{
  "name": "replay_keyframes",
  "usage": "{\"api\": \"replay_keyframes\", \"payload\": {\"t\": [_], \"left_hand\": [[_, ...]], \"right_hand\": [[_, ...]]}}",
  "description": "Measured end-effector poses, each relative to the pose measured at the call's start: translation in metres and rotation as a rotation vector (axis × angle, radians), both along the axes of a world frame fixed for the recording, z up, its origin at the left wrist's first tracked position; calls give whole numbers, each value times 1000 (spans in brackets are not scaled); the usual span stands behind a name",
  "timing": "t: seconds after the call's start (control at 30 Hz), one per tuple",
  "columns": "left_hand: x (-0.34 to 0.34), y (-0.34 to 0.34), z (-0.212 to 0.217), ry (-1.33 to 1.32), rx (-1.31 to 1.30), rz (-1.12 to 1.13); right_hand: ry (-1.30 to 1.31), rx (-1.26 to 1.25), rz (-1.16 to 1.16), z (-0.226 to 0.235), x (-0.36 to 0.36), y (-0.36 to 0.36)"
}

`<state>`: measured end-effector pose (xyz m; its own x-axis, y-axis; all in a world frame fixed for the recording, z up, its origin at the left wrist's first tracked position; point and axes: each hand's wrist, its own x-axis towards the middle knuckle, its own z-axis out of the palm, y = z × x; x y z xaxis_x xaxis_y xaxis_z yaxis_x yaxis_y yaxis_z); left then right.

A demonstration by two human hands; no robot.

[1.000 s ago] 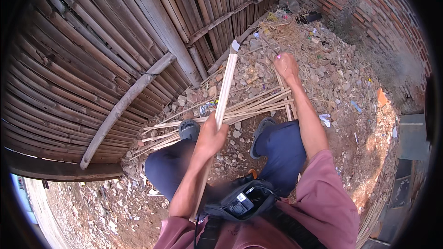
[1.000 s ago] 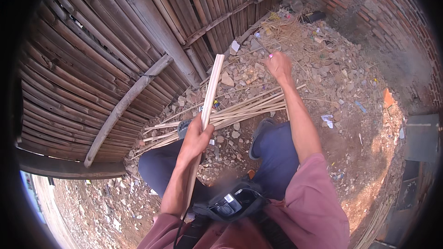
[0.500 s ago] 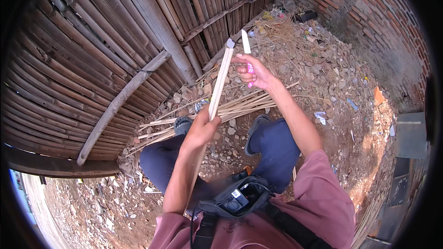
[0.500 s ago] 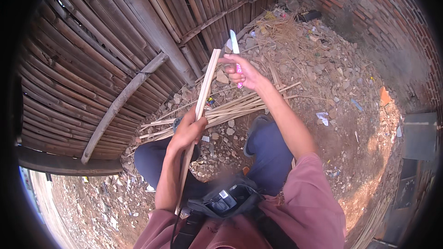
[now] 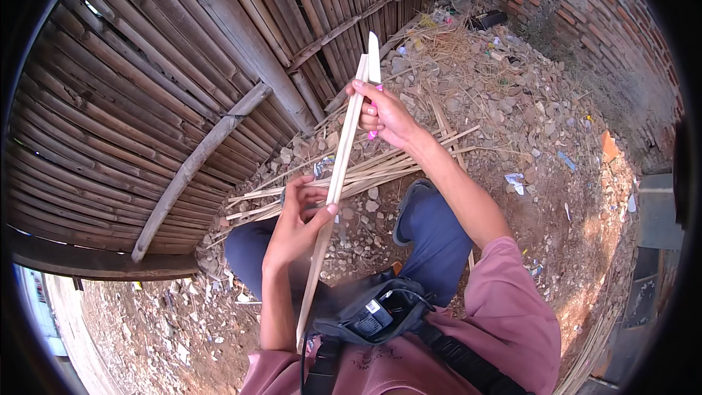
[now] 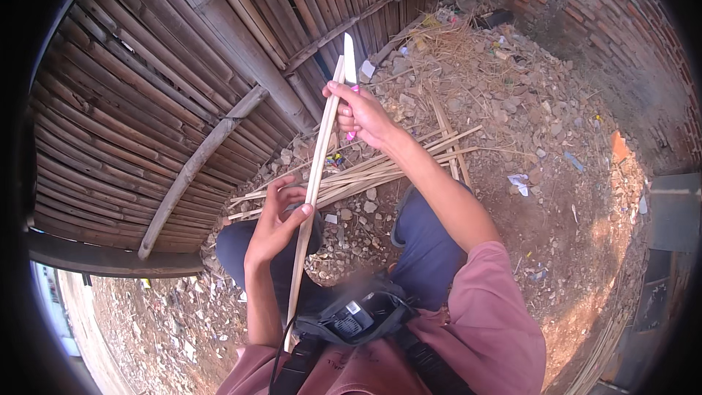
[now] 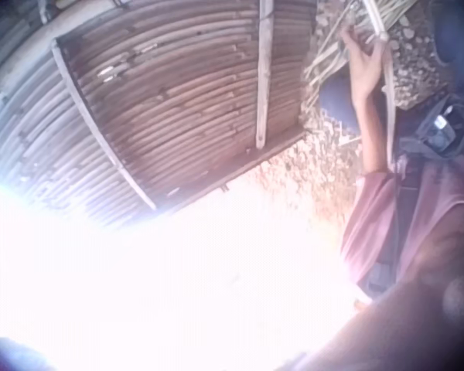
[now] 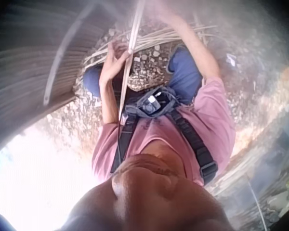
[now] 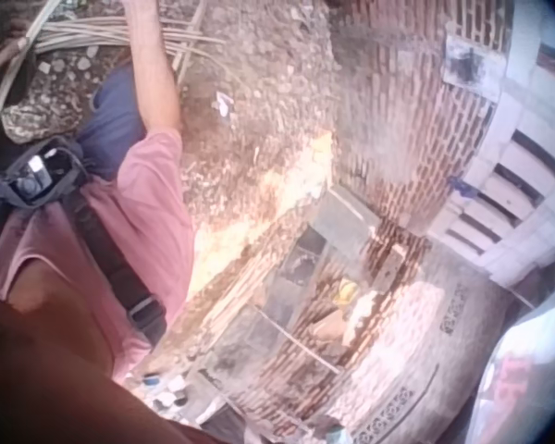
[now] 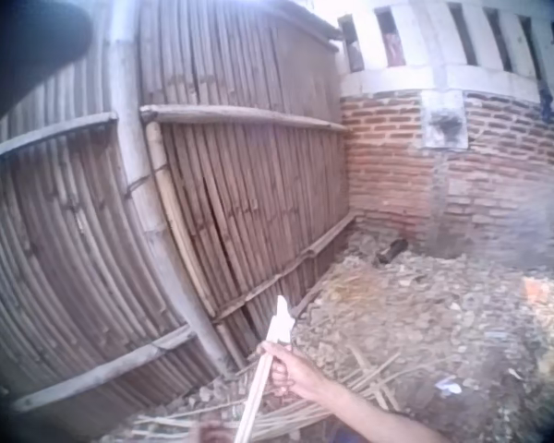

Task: The person shaves bamboo sticks using a small knife, holding the sticks by hand while sitting outdoors near a bamboo structure.

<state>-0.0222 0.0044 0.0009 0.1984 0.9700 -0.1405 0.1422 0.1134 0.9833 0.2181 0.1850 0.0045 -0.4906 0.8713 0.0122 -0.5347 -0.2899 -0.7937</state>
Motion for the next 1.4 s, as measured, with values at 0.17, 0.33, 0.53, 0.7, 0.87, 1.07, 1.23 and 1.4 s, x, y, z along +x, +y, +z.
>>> {"api": "replay_keyframes", "payload": {"t": [0.17,0.33,0.53,0.7,0.87,1.07,1.23,1.4], "left_hand": [[-39,-83,10,300,-1,-22],[-34,-127,4,335,-46,29],[-18,-131,-3,541,106,110],[-24,-128,-5,412,-18,47],[-28,-111,-5,52,-218,5],[-25,-85,5,-264,-457,50],[-15,-47,17,-165,-353,76],[-9,-13,13,-184,-316,26]], "right_hand": [[54,26,-183,28,29,9],[202,-2,-224,40,58,36],[216,22,-321,50,66,54],[28,213,-312,57,64,37],[-240,232,-298,25,63,5],[-510,278,-80,18,29,-24],[-497,377,-39,6,18,-30],[-460,334,44,5,19,-33]]}}
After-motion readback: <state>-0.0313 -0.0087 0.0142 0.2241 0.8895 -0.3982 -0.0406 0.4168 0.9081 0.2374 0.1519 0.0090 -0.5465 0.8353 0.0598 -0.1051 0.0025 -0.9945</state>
